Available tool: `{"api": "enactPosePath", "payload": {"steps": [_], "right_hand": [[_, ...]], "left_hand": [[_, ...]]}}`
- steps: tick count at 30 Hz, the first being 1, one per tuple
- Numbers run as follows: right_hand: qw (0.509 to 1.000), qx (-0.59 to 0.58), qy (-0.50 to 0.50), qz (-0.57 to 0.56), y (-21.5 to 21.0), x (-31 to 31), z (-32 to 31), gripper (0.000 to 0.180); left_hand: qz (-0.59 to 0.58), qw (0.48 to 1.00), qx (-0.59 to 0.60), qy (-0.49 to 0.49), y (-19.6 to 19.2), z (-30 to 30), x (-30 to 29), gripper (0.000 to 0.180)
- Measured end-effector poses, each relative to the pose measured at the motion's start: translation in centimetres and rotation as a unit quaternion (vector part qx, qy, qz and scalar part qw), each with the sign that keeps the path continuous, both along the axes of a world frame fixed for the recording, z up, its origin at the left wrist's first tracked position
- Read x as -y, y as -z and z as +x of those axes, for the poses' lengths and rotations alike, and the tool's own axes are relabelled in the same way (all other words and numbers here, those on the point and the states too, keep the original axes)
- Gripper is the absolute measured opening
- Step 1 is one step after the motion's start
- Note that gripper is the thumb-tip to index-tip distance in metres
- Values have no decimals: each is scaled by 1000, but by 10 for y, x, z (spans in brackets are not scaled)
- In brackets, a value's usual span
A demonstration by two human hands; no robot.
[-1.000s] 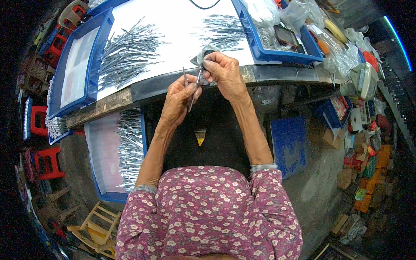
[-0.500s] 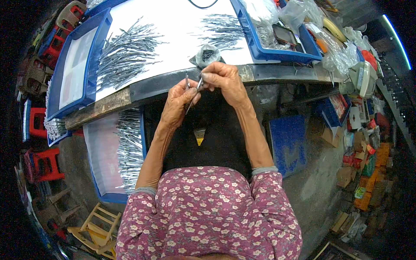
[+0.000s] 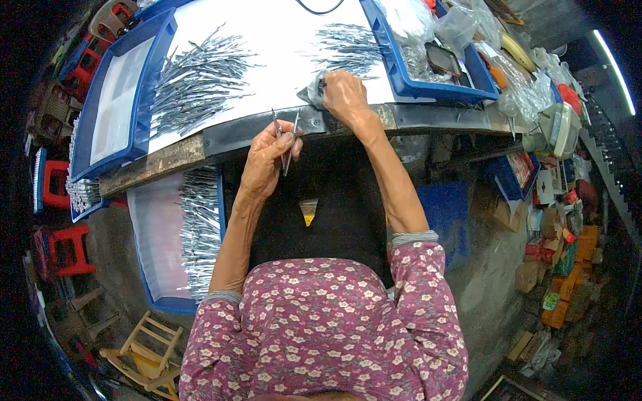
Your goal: Manually inserting metal pins or components into a jig/holder at a workbench.
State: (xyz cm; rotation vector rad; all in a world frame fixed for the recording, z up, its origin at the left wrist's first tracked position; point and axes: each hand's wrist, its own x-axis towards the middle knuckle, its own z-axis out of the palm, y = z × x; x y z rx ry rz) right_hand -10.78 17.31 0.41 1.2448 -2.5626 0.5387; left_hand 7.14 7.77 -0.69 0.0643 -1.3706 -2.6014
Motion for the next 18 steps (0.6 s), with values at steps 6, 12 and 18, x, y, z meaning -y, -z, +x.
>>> {"api": "enactPosePath", "payload": {"steps": [6, 12, 18], "right_hand": [[998, 14, -1, 67, -7, 7, 3, 9], [999, -20, -27, 12, -1, -1, 4, 7], [998, -12, -64, 24, -3, 0, 0, 6]], "left_hand": [[25, 999, 21, -16, -3, 4, -1, 16], [-71, 994, 49, -73, -8, 6, 27, 17], [-528, 791, 152, -270, -23, -13, 75, 16]]}}
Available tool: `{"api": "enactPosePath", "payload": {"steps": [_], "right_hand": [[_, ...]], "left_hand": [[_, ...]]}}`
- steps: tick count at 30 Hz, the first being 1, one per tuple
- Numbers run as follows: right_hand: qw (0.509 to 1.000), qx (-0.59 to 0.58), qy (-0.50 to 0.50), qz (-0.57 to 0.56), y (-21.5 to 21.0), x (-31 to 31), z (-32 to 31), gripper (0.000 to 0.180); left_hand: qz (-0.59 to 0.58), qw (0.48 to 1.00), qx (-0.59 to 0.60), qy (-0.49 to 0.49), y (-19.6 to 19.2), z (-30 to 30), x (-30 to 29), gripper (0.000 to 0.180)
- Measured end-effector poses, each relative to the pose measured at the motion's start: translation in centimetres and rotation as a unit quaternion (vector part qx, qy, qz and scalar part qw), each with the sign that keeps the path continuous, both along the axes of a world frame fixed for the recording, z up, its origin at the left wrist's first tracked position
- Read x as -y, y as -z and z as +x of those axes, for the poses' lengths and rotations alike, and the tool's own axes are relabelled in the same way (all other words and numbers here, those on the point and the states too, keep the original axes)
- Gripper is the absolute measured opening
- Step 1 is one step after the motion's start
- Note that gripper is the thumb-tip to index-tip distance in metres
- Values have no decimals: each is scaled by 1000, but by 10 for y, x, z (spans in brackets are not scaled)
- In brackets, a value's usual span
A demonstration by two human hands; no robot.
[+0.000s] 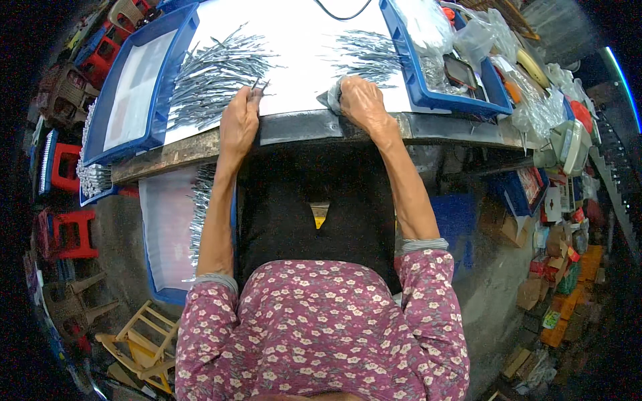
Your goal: Manually inserting metal pins or components into a jig/holder at a workbench.
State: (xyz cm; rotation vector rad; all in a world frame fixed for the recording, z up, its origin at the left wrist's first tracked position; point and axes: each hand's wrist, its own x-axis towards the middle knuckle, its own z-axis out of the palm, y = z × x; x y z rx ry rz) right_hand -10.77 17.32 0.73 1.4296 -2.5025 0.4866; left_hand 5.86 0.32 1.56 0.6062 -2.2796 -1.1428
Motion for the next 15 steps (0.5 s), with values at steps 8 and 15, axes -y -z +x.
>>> {"api": "enactPosePath", "payload": {"steps": [8, 15], "right_hand": [[998, 61, -19, -26, -1, 0, -3, 8], [986, 135, 5, -99, -2, -4, 2, 13]], "left_hand": [[-337, 938, 81, -25, 23, -26, 34, 6], [-378, 922, 83, -5, 24, -36, 32, 7]]}}
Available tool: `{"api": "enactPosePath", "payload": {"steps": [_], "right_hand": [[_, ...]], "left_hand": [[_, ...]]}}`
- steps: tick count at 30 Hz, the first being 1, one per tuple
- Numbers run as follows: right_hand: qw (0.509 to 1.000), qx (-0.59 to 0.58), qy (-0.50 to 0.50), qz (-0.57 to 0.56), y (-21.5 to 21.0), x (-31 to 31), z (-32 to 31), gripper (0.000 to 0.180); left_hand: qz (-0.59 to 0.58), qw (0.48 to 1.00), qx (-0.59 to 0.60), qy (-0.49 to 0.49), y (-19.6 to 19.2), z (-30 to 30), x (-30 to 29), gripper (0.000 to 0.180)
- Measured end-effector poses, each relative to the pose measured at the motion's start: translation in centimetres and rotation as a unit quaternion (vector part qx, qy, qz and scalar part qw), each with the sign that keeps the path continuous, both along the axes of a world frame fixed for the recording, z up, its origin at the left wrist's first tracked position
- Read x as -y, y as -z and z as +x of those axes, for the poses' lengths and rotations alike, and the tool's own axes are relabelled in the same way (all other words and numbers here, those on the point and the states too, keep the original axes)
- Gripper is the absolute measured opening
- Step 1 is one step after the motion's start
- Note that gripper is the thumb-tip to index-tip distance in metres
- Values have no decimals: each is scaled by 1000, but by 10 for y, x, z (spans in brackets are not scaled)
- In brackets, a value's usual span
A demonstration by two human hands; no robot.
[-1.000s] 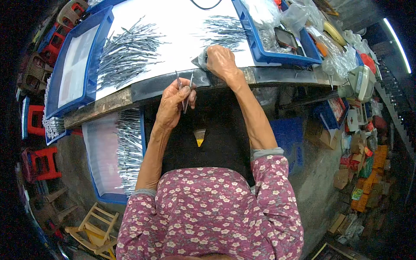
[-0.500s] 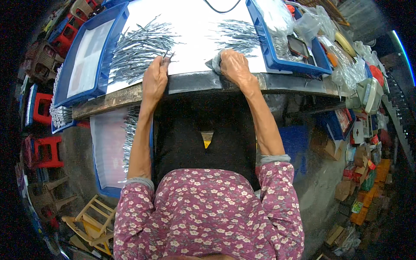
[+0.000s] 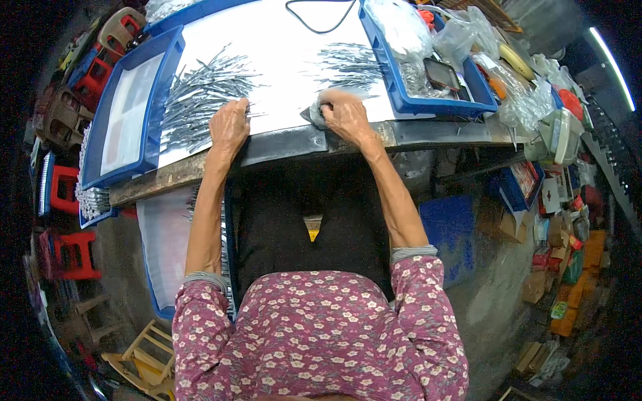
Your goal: Manually inserting metal pins or components into a jig/holder at a workbench.
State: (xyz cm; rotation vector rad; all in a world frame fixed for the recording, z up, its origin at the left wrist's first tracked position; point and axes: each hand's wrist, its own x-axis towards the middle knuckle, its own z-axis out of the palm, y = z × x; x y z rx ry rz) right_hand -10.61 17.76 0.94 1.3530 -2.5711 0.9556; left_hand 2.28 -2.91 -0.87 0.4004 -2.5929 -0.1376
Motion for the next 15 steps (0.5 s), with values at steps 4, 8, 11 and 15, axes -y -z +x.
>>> {"api": "enactPosePath", "payload": {"steps": [4, 8, 11, 15], "right_hand": [[991, 71, 14, -111, 7, -5, 1, 17], [953, 239, 7, -186, 7, -11, 0, 13], [922, 312, 54, -222, -2, -10, 9, 10], [894, 365, 35, -257, -2, -16, 6, 10]], "left_hand": [[2, 1000, 3, 21, 8, -4, -3, 8], [62, 996, -42, 51, 4, -10, -17, 10], [139, 985, -78, 65, -3, -13, -28, 10], [243, 952, -145, 113, -11, -13, -47, 8]]}}
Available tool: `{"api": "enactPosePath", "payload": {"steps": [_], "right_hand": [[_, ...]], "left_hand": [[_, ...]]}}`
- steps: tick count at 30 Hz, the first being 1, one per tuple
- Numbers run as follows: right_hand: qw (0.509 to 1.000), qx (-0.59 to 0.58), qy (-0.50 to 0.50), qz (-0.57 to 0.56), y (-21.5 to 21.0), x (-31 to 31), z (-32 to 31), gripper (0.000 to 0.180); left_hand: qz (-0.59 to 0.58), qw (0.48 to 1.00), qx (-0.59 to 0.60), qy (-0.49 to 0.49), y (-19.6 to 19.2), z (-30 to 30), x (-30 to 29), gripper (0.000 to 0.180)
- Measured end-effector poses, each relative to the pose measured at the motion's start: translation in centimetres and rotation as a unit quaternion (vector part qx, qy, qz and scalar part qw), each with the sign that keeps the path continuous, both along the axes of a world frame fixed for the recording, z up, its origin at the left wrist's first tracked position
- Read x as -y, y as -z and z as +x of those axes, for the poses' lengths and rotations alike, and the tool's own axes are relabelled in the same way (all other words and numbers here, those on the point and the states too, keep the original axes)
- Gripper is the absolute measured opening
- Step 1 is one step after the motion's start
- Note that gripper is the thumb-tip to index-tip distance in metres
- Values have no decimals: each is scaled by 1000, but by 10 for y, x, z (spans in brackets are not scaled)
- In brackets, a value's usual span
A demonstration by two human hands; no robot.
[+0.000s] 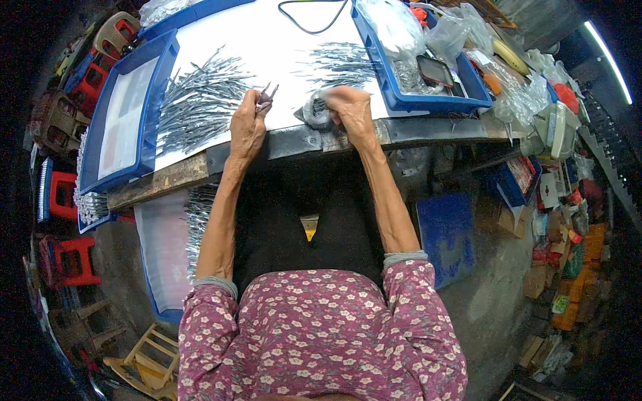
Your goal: Manually inserting metal pins or components into a jig/holder at a workbench.
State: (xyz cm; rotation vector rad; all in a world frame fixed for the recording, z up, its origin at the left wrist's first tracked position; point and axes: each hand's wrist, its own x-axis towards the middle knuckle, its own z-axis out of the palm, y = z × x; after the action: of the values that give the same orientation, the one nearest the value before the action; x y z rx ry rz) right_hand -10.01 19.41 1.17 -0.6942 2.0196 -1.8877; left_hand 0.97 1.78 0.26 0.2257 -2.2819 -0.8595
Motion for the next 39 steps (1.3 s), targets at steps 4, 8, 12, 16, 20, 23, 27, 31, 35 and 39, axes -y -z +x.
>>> {"api": "enactPosePath", "payload": {"steps": [4, 8, 12, 16, 20, 23, 27, 31, 35, 39], "right_hand": [[991, 111, -5, -72, 0, -3, 1, 7], [983, 142, -41, -110, -10, -6, 11, 6], [976, 156, -52, -143, -18, -3, 25, 6], [974, 161, -63, -150, -21, -4, 32, 6], [977, 140, -73, -141, -23, -6, 36, 9], [980, 112, -85, -144, -23, -6, 41, 12], [980, 81, -102, -149, -29, -8, 50, 16], [975, 96, -128, -153, -27, -11, 50, 18], [979, 66, -118, -150, -28, -9, 53, 21], [985, 71, -65, -142, -28, -8, 52, 19]], "left_hand": [[191, 980, -18, 49, -11, 9, -21, 10], [367, 924, -5, 106, -21, 21, -41, 7], [403, 903, -19, 146, -19, 26, -52, 8], [451, 878, 2, 158, -19, 32, -59, 7], [459, 872, 4, 171, -18, 36, -64, 7], [459, 869, 9, 187, -13, 40, -65, 14], [466, 863, 13, 195, -16, 44, -66, 20], [459, 867, 1, 193, -14, 45, -66, 21], [475, 858, 10, 195, -17, 47, -67, 15], [492, 848, 23, 195, -19, 49, -70, 10]]}}
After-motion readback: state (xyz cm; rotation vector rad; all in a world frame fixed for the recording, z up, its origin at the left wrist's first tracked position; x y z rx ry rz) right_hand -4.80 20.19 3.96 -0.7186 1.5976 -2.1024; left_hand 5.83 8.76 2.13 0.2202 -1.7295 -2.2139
